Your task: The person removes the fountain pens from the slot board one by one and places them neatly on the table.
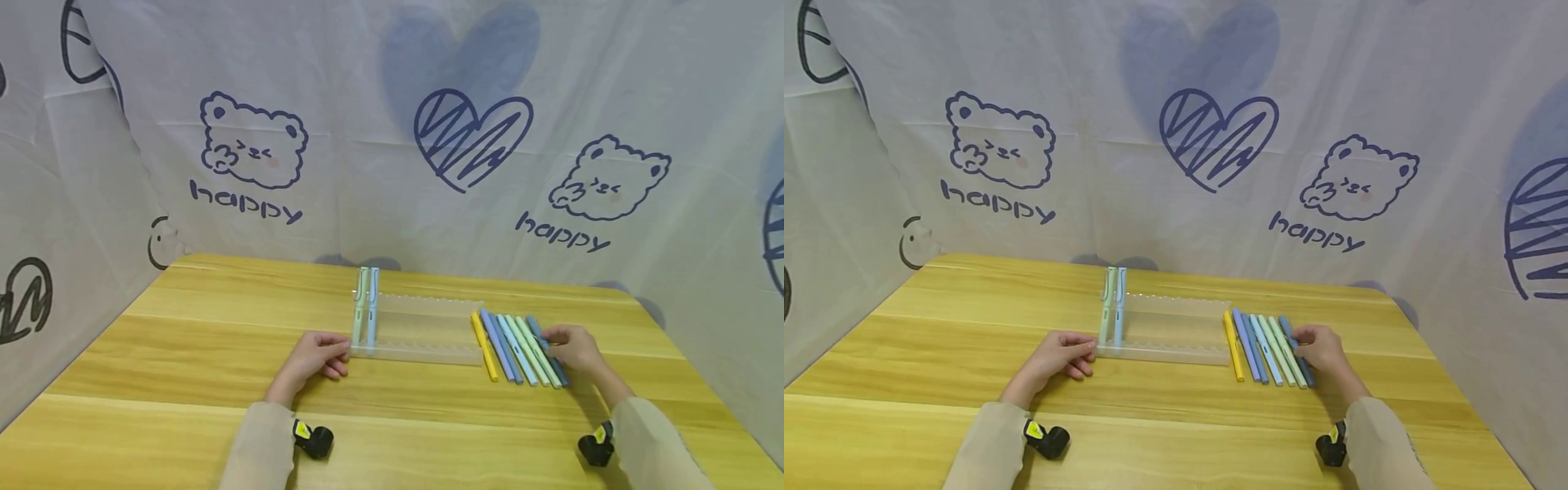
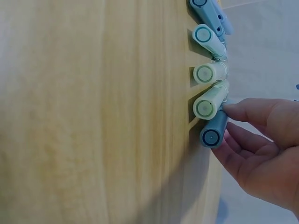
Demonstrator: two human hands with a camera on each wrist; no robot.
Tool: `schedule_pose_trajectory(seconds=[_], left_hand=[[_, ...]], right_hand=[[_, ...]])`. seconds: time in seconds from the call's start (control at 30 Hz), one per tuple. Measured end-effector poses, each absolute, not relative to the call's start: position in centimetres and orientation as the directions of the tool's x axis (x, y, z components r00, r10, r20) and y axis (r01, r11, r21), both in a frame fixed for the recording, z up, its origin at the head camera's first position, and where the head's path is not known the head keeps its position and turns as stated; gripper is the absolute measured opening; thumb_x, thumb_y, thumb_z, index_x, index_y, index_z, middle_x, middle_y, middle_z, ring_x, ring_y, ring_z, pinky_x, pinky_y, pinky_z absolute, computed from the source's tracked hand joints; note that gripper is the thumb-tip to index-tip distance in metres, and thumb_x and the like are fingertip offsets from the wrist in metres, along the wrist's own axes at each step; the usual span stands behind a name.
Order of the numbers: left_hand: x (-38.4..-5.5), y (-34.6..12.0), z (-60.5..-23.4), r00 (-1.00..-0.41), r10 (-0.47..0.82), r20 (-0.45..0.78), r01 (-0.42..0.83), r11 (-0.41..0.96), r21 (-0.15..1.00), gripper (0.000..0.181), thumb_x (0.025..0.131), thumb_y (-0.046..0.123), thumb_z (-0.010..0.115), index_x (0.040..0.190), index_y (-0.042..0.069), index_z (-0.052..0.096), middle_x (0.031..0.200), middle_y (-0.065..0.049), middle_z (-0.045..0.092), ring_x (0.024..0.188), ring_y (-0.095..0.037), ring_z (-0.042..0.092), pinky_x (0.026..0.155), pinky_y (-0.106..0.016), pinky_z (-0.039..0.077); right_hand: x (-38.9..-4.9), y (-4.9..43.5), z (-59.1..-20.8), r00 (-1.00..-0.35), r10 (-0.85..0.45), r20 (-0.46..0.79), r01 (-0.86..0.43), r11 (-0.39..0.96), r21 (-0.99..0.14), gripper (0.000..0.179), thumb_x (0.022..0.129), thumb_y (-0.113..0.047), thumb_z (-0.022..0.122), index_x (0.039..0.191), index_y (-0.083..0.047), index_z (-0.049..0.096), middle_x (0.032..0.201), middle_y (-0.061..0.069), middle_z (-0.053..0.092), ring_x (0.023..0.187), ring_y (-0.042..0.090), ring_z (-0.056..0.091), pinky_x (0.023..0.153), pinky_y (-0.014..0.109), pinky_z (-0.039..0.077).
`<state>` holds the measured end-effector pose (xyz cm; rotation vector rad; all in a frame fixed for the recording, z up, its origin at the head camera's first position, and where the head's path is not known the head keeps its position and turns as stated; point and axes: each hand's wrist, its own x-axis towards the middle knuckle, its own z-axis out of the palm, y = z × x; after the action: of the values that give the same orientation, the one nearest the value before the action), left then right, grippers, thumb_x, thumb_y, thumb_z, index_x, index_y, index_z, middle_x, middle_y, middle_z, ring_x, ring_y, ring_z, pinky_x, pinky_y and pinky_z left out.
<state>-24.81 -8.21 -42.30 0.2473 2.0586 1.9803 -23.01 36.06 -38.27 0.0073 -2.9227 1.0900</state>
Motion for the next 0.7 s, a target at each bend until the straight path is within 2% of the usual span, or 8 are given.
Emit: schedule_pose_trajectory(seconds=[0.37, 0.7], left_hand=[[-24.75, -8.23, -42.3, -0.95, 0.3, -0.083, -0.07, 0.055, 0.996, 0.033, 0.089, 0.006, 0.053, 0.113, -0.018, 0.05, 0.072, -0.009, 0.059, 0.053, -0.012, 0.06, 0.048, -0.021, 0.052], [-24.79, -8.2, -42.3, -0.95, 0.302, -0.084, -0.073, 0.05, 0.996, 0.033, 0.089, 0.005, 0.053, 0.112, -0.018, 0.049, 0.071, -0.009, 0.059, 0.053, -0.012, 0.06, 0.047, -0.021, 0.052]], right_hand=[[-22.71, 35.66, -37.96, -1.0, 0.011, -0.017, 0.019, 0.775, -0.632, 0.029, 0.08, 0.005, 0.056, 0.107, 0.016, 0.054, 0.104, 0.032, 0.054, 0.088, 0.037, 0.056, 0.06, 0.035, 0.054], [-22.56, 35.44, -37.71, -1.0, 0.026, 0.013, 0.011, 0.77, -0.638, 0.027, 0.083, -0.001, 0.057, 0.104, 0.015, 0.055, 0.1, 0.03, 0.055, 0.081, 0.035, 0.058, 0.06, 0.037, 0.054]])
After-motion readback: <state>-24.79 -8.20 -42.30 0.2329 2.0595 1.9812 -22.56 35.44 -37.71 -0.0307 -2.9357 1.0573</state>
